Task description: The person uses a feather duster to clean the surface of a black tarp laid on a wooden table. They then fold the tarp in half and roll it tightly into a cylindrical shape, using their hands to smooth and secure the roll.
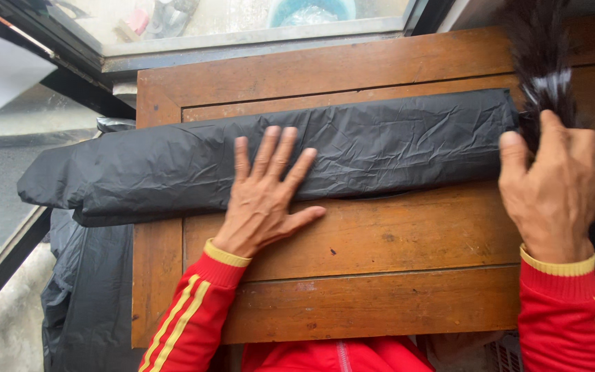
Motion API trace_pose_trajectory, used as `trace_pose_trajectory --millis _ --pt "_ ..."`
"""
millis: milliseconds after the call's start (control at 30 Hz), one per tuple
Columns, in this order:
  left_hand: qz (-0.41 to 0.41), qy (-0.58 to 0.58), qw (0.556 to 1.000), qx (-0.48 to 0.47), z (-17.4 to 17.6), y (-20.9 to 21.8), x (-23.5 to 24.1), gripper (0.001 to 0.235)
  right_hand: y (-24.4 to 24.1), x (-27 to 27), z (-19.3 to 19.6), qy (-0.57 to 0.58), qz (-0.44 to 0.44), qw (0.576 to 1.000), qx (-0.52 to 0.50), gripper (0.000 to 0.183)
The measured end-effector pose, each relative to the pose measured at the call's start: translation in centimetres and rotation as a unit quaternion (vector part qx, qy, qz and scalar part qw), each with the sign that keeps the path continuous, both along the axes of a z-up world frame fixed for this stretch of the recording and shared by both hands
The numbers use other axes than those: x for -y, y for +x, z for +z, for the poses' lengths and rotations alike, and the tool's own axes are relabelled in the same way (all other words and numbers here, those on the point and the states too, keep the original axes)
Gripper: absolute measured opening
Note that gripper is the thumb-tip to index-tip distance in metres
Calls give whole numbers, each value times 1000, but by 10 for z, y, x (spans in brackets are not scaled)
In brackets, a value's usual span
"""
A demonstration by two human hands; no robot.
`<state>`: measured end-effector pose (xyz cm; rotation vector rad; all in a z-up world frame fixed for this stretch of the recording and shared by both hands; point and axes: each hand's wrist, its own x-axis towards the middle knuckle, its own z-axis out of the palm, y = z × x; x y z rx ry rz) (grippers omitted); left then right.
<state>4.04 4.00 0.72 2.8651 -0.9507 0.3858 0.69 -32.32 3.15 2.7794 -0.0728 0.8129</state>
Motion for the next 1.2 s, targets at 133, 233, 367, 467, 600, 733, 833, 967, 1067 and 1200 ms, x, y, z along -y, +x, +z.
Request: trace_pose_trajectory --millis 133,233,367,467,600,733,833,967,1067,1200 --pt "-81 -27 996 -3 6 5 42 83 21 -22 -4 141 -122 965 -183 54" --pt "-91 -43 995 2 -1 8 74 85 34 -23 -6 191 -131 950 -207 63" --pt "-88 -41 995 -10 -20 9 105 88 45 -8 -14 253 -141 936 -201 79" --pt "-95 -47 994 -19 -22 11 103 85 47 -7 -14 304 -123 922 -205 76" --pt "-93 -46 994 -24 -20 11 103 83 46 -6 -19 304 -131 920 -212 75" --pt "-106 -75 991 -19 -13 12 94 72 38 -19 -11 228 7 971 -73 67" --pt "-110 -67 991 -19 -1 17 78 74 37 -27 -4 227 56 971 -50 70" --pt "-115 -5 993 -26 13 25 49 90 37 -18 -19 184 11 976 -117 75" --pt "-94 -44 992 -68 11 33 27 82 36 -20 -17 180 4 976 -123 76" --pt "-53 -2 996 -78 24 65 -28 44 43 -24 -10 123 85 985 -86 70"
